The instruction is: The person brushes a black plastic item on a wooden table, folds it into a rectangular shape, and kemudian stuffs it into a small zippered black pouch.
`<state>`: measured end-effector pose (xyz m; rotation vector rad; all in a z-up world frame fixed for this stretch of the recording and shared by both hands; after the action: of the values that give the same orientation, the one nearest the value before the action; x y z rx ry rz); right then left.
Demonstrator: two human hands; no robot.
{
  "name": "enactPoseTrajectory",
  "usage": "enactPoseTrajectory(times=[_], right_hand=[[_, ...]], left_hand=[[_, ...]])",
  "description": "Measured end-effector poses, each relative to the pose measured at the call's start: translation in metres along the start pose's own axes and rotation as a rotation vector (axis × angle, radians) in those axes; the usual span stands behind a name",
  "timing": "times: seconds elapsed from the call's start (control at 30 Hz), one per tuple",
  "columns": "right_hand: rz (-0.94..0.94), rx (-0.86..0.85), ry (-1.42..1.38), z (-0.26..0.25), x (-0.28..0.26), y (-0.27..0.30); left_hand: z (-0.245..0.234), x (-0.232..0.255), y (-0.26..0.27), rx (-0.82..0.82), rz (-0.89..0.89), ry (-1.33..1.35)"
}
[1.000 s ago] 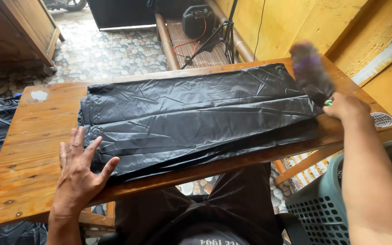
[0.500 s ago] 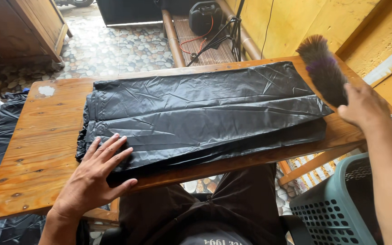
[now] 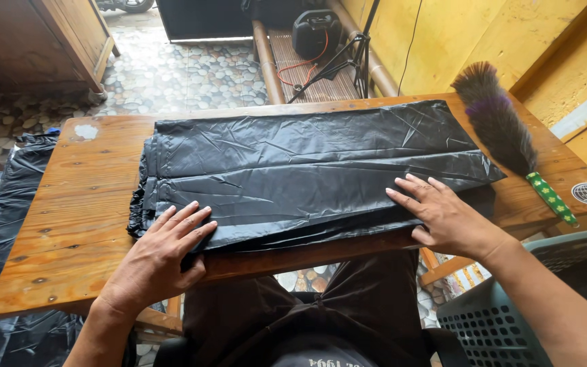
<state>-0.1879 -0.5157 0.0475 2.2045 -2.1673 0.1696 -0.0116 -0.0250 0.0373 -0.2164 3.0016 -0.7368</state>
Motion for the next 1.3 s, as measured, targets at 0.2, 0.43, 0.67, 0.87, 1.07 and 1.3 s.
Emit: enactPoseTrajectory(times=[0.2, 0.43, 0.67, 0.87, 1.07, 1.3], right_hand=[[-0.026, 0.244, 0.211, 0.011, -0.006, -0.012], [-0.002, 0.287, 0.172, 0.013, -0.003, -0.022], [0.086, 0.144, 0.046, -0.010, 0.006, -0.029], [0.096, 0.099, 0.013, -0.025, 0.015, -0.033], [0.177, -0.019, 0.022, -0.049, 0.012, -0.034], [0.385, -0.169, 0.086, -0.095, 0.009, -0.041]], left_hand=[[-0.003, 0.001, -0.001, 0.027, 0.017, 0.026], [-0.011, 0.000, 0.001, 0.017, 0.018, 0.041], [-0.028, -0.014, 0.020, 0.035, 0.005, 0.024], [-0.025, -0.045, 0.046, 0.056, -0.068, -0.005], [-0.030, -0.055, 0.033, 0.090, -0.060, 0.120], [-0.054, -0.049, 0.017, 0.289, -0.099, 0.364]])
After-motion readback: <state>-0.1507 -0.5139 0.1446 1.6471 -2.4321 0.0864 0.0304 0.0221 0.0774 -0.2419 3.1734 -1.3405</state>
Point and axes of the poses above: each hand's wrist, its own y-axis away from the middle knuckle, its own z-axis out of the palm, x = y × z, the point moved 2 cm from there along -y, towards the middle knuckle, and after that the axes turned 13 degrees about z, right-handed, at the moved point
